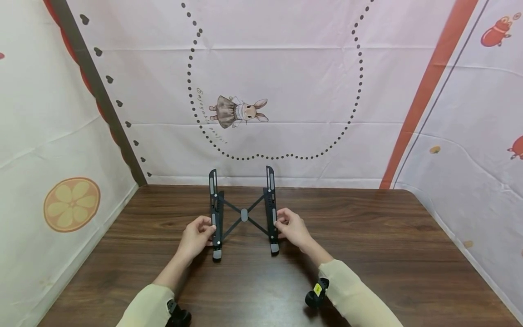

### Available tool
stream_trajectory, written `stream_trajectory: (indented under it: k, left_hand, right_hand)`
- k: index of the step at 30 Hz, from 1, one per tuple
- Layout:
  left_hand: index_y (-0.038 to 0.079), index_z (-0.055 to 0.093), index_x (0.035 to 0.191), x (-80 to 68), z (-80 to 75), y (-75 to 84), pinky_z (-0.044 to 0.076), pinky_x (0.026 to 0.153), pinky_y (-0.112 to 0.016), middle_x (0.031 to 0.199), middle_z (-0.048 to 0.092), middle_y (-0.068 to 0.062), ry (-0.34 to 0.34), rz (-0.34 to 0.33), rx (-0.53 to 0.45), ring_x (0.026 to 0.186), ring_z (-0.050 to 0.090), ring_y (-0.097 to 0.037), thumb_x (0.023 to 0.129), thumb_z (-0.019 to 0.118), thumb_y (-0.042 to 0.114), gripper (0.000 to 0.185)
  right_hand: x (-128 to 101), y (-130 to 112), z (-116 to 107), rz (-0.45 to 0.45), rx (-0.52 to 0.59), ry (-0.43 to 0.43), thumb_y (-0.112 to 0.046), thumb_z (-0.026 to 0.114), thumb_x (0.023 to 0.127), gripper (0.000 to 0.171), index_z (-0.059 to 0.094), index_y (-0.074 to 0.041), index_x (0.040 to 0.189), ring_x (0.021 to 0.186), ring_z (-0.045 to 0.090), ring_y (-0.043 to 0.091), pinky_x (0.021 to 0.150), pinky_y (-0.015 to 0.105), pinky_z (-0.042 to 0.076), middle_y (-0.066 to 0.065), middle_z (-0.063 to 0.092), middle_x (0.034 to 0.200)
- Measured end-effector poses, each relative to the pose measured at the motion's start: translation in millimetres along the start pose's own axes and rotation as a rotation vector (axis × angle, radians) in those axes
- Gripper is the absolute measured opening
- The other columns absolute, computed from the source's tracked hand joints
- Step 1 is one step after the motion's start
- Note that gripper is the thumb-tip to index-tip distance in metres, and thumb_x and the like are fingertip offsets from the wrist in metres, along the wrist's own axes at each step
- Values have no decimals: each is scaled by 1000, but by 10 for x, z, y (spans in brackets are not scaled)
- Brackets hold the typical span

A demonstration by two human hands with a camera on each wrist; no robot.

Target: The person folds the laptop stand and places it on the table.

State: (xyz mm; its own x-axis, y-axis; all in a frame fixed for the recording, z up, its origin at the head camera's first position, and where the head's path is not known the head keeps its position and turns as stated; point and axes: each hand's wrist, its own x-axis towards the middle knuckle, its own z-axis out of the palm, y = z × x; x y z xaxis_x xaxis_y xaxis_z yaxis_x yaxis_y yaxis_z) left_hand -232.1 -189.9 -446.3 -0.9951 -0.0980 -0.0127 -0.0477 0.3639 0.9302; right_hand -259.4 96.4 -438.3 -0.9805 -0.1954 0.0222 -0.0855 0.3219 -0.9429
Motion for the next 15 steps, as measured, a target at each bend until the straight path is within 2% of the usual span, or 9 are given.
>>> stream_trajectory:
  k: [7,15]
  left_hand:
    - [2,56,104,28,39,19,55,61,-32,85,66,-12,-1,-13,-4,68,61,-16,90,56,9,15]
    - [2,56,102,45,92,48,55,59,-30,84,65,-13,-1,11,-3,66,61,-16,90,57,7,13]
  right_hand:
    - [-10,17,-37,-2,-7,8,-2,57,88,22,55,-5,110,72,61,17,64,35,56,11,63,90]
    - [-11,39,-93,1,-3,-1,-2,57,88,23,54,-4,110,71,62,18,64,36,56,14,62,91]
